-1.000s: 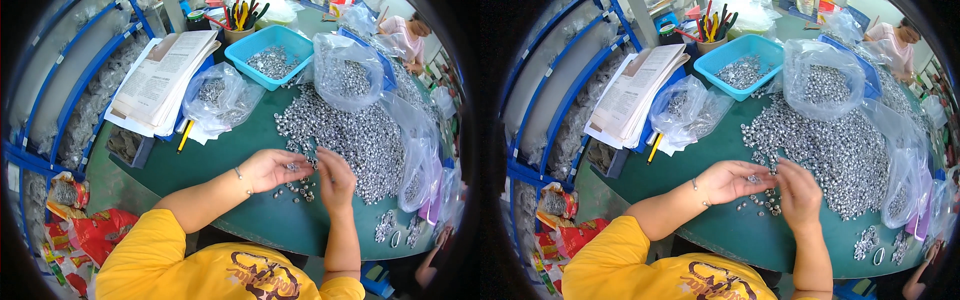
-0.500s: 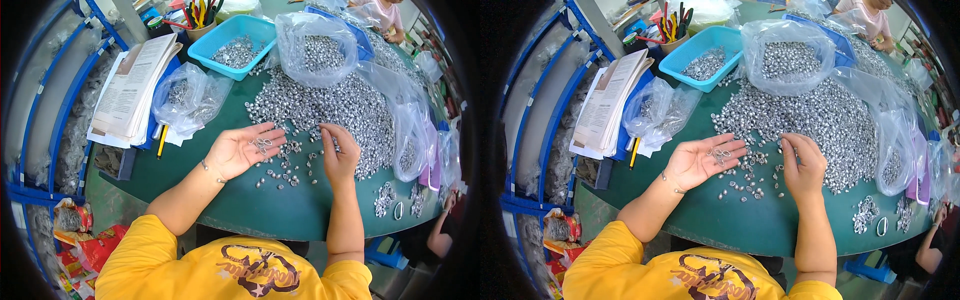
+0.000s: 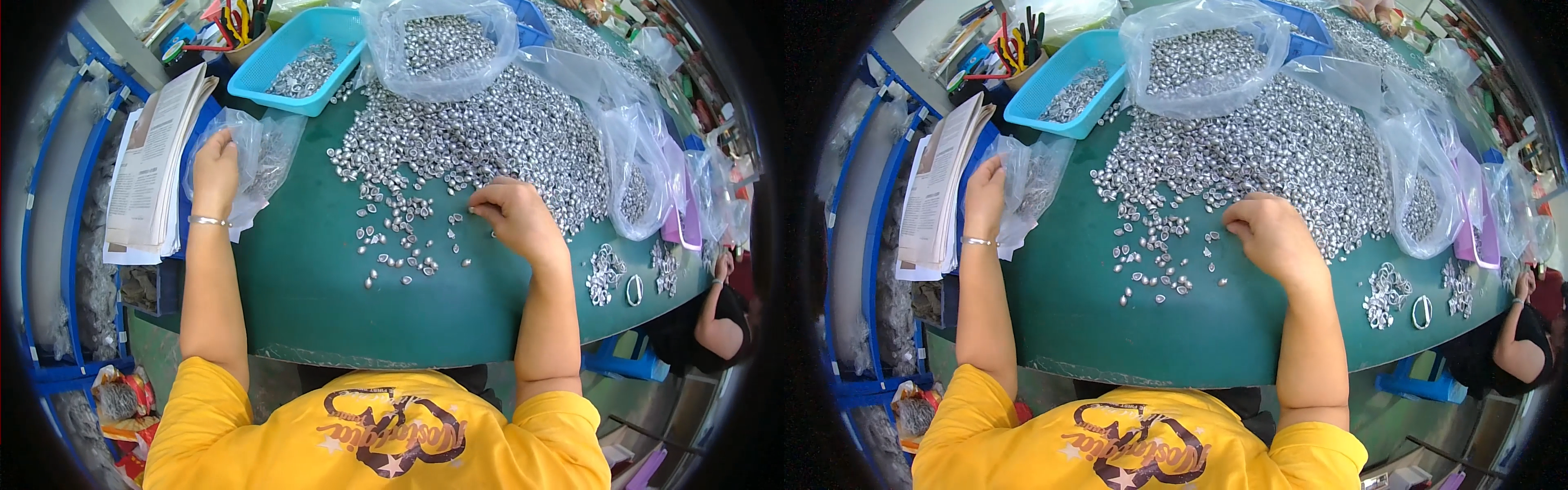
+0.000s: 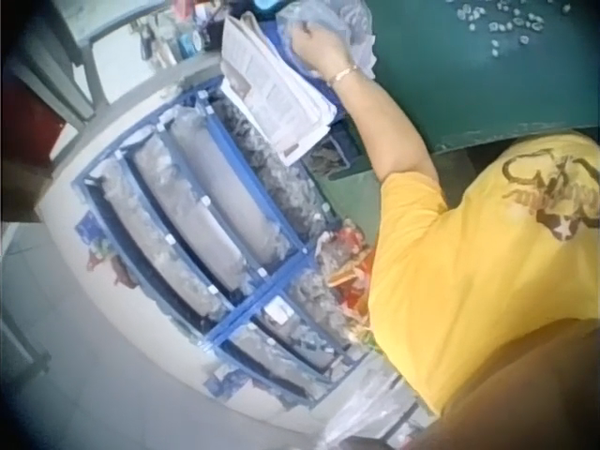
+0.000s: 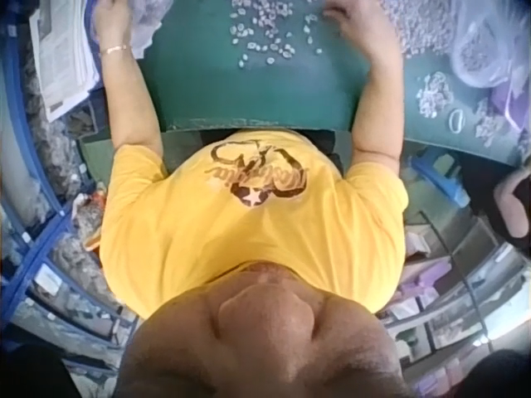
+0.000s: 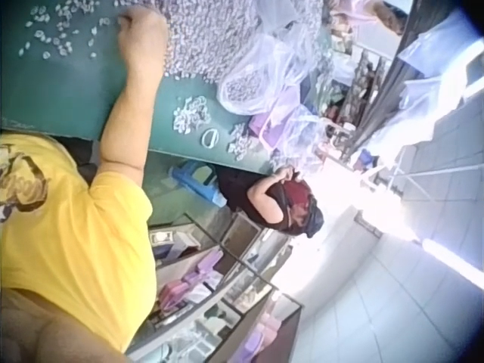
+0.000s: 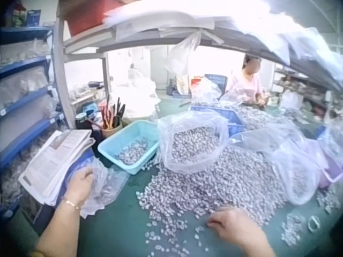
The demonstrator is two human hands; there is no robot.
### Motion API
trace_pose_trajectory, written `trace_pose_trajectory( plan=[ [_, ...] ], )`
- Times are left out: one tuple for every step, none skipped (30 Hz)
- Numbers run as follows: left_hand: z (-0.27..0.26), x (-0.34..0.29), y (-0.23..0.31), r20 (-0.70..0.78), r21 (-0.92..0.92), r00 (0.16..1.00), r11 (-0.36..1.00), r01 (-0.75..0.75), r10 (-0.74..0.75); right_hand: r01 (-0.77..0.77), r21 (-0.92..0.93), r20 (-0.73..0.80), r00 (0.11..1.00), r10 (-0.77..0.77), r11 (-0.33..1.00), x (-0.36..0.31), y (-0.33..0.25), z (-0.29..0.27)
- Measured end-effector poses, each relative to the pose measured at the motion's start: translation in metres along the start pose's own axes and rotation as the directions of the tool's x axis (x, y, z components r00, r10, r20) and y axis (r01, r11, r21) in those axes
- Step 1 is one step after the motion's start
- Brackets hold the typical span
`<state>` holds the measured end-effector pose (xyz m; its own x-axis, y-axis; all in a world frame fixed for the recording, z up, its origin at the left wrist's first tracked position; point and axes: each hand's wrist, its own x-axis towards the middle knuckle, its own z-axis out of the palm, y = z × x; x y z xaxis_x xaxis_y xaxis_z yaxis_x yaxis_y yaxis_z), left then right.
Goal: The person sorts and organizes small silver metal components on a green table by hand, occasionally gathering groups of them and moving them into a pile or toward plastic bags.
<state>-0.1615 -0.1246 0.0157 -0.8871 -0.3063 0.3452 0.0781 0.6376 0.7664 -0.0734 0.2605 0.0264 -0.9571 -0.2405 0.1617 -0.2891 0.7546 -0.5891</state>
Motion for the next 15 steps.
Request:
trace_pose_trajectory(
  plan=[
    [0.002,-0.006,0.003,0.041,0.105,0.999,0.994,-0.033,0.029,0.036,0.006,0.026,0.999,-0.036,0.999,0.0,-0.002,0.003],
    [0.006,-0.013,0.007,-0.044,0.176,0.979,0.966,-0.189,0.199,0.033,-0.004,0.05,0.998,-0.032,0.999,0.001,-0.001,0.009],
    [0.007,-0.023,0.024,-0.122,0.159,0.943,0.944,-0.289,0.309,0.032,0.002,0.061,0.998,-0.032,0.999,0.002,-0.004,0.014],
    [0.01,-0.034,0.044,-0.142,0.134,0.915,0.923,-0.36,0.378,0.026,-0.06,0.08,0.997,-0.022,0.998,0.002,-0.007,0.018],
    [0.015,-0.044,0.059,-0.165,0.111,0.881,0.896,-0.43,0.443,0.024,-0.123,0.1,0.995,-0.012,0.992,0.001,-0.007,0.02],
    [0.017,-0.052,0.067,-0.094,0.042,0.874,0.879,-0.475,0.477,0.041,-0.093,0.089,0.995,-0.033,0.995,0.001,-0.005,0.023],
    [0.021,-0.059,0.073,-0.026,-0.032,0.857,0.857,-0.515,0.514,0.045,-0.091,0.094,0.995,-0.036,0.995,0.0,-0.004,0.023],
    [0.026,-0.068,0.079,0.052,-0.142,0.857,0.854,-0.501,0.512,0.036,-0.1,0.092,0.995,-0.027,0.994,-0.002,-0.004,0.023],
    [0.03,-0.076,0.085,0.128,-0.245,0.847,0.844,-0.478,0.517,0.03,-0.105,0.088,0.996,-0.02,0.994,-0.001,-0.006,0.023],
    [0.035,-0.083,0.09,0.175,-0.266,0.853,0.857,-0.441,0.493,-0.015,-0.06,0.065,0.998,0.019,0.998,0.001,-0.008,0.022],
    [0.038,-0.088,0.092,0.222,-0.285,0.855,0.87,-0.402,0.469,0.015,0.121,0.012,1.0,-0.017,0.993,0.004,-0.007,0.021],
    [0.039,-0.09,0.092,0.305,-0.272,0.843,0.889,-0.369,0.443,-0.139,0.32,0.064,0.99,0.125,0.937,0.006,-0.009,0.018],
    [0.041,-0.092,0.091,0.387,-0.256,0.824,0.906,-0.336,0.415,-0.289,0.496,0.142,0.957,0.251,0.819,0.007,-0.011,0.015],
    [0.044,-0.095,0.085,0.404,-0.273,0.816,0.906,-0.323,0.413,-0.289,0.496,0.14,0.957,0.254,0.819,0.008,-0.011,0.015],
    [0.045,-0.097,0.083,0.417,-0.276,0.817,0.912,-0.303,0.398,-0.379,0.69,0.25,0.924,0.289,0.617,0.009,-0.01,0.015]
  ],
)
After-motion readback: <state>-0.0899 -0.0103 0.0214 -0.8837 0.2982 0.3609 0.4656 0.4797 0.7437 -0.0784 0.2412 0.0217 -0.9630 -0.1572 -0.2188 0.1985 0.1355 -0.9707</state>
